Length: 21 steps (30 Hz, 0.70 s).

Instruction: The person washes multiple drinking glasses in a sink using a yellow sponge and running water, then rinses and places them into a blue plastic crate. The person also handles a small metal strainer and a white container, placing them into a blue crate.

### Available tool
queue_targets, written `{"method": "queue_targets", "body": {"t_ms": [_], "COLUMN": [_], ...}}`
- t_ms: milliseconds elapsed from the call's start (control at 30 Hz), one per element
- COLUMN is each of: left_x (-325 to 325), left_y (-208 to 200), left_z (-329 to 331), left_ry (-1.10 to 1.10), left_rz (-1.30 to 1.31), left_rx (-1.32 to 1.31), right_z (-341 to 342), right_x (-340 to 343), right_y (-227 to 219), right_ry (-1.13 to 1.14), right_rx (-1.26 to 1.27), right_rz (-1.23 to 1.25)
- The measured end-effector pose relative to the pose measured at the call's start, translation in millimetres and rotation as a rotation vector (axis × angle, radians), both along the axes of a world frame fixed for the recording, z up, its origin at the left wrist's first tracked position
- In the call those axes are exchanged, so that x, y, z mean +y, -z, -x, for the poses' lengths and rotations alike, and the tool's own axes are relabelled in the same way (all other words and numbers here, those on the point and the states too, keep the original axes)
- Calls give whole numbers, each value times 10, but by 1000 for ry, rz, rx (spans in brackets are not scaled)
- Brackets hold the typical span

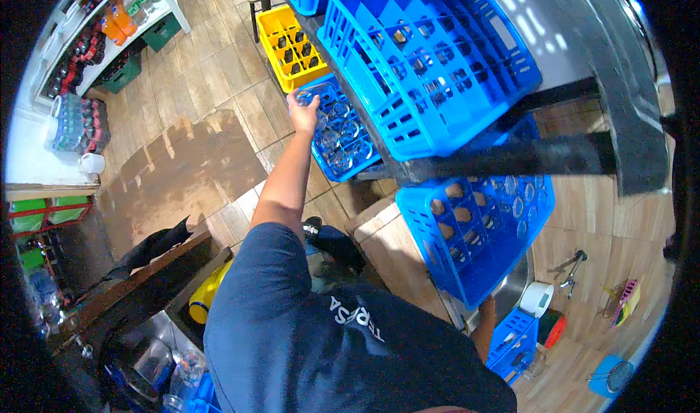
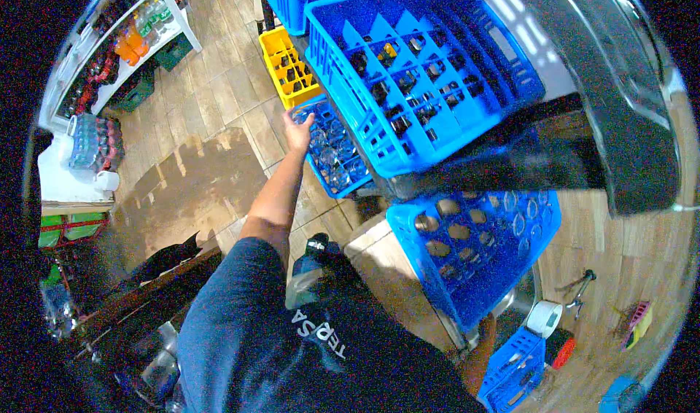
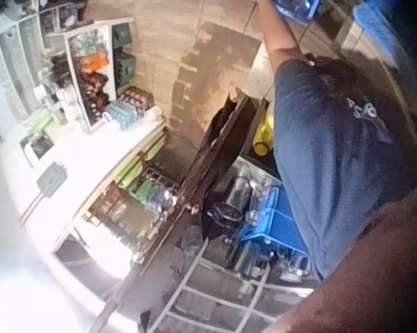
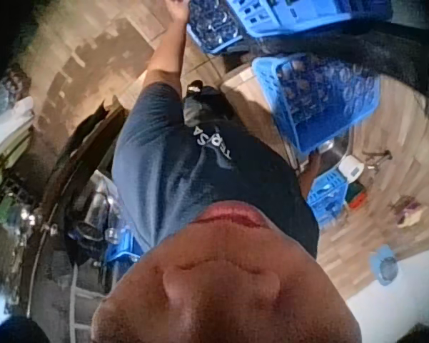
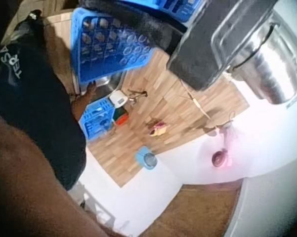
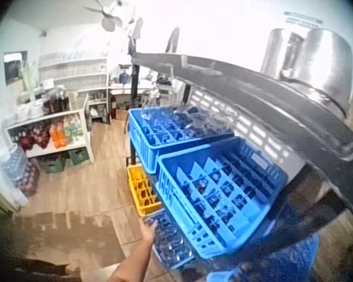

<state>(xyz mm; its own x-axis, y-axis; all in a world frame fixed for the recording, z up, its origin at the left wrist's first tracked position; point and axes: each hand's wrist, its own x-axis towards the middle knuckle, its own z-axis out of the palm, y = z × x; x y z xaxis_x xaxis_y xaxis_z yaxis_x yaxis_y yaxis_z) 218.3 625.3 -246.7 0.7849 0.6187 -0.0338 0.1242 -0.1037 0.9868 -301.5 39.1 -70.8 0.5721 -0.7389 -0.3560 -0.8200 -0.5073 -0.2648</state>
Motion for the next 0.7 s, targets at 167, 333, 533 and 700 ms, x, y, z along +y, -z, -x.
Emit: {"method": "queue_targets", "body": {"t_ms": [167,333,533,700], "left_x": [-143,-354,-464,-519], "left_y": [230,537,473,-487], "left_z": [-498,-617,-215,660], "left_ry": [353,586,871,558], "left_rz": [-327,-477,-664,-386], "left_rx": [211,403,784,-82], "right_z": [144,157,-45,8], "right_x": [76,290,585,639], "right_y": [-128,-290,-553,-652], "right_ry": [20,28,-117,50], "right_rx": [-3,71,402,418], "right_rz": [-6,85,124,121]}}
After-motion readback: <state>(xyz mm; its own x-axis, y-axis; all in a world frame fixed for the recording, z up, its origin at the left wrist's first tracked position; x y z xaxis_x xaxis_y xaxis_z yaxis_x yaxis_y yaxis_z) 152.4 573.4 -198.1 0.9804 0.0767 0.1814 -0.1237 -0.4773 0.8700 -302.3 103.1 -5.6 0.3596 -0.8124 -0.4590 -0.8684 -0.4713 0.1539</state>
